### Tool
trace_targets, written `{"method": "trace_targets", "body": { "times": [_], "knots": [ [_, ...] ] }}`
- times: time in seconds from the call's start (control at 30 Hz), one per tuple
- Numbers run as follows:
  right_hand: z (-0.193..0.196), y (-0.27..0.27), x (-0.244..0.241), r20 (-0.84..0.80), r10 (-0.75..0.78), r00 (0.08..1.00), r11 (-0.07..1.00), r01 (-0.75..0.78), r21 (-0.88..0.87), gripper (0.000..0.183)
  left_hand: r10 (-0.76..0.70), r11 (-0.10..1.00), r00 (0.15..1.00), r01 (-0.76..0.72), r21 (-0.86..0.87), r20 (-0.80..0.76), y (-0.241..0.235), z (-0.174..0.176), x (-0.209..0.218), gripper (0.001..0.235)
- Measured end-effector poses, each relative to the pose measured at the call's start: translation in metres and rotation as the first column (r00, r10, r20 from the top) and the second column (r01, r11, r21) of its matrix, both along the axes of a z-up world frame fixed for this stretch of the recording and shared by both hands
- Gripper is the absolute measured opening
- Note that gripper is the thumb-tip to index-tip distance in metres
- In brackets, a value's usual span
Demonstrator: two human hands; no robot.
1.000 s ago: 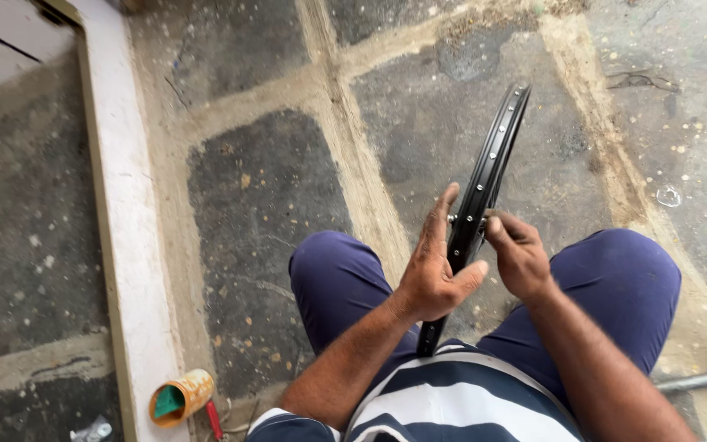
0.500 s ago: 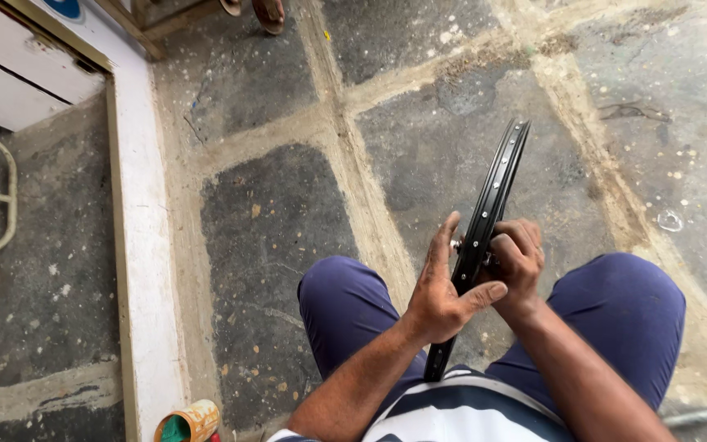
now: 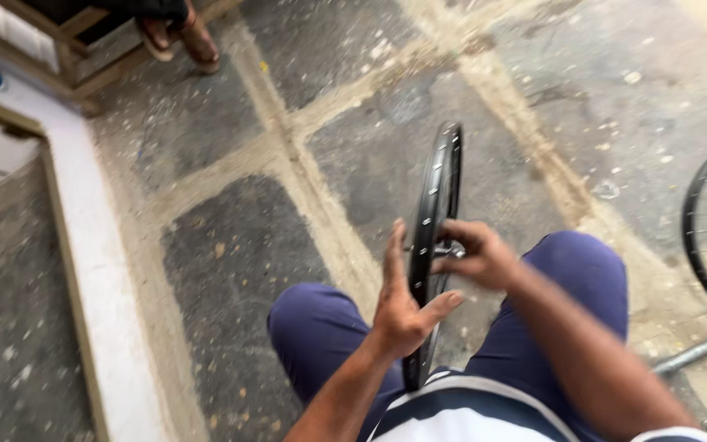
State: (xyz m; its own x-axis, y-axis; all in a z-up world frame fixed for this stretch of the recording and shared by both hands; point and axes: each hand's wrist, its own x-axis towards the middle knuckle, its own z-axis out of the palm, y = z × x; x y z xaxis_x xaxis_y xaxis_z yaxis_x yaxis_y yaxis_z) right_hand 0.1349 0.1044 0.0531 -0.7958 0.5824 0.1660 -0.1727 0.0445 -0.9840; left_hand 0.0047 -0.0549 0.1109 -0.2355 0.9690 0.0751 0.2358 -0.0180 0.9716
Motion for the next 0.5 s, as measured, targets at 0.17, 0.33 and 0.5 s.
{"method": "trace_targets", "body": {
  "times": [0.17,0.33,0.5],
  "knots": [
    [-0.005,-0.043,0.0,-0.026,-0.46,0.887,0.775,0.416,0.476,0.04,0.028,0.999,0.998,-0.026,0.018,-0.064,-0.008,-0.009,0.004,0.119],
    [0.003,-0.007,-0.003,0.16,-0.034,0.987,0.945,-0.021,0.328,0.042,0.03,0.999,0.964,-0.026,0.02,-0.264,-0.004,-0.029,0.005,0.115],
    [-0.028,-0.038,-0.028,-0.057,-0.359,0.932,0.781,0.333,0.528,0.032,0.031,0.997,0.966,-0.014,0.069,-0.257,-0.002,-0.041,0.006,0.116]
  ]
}}
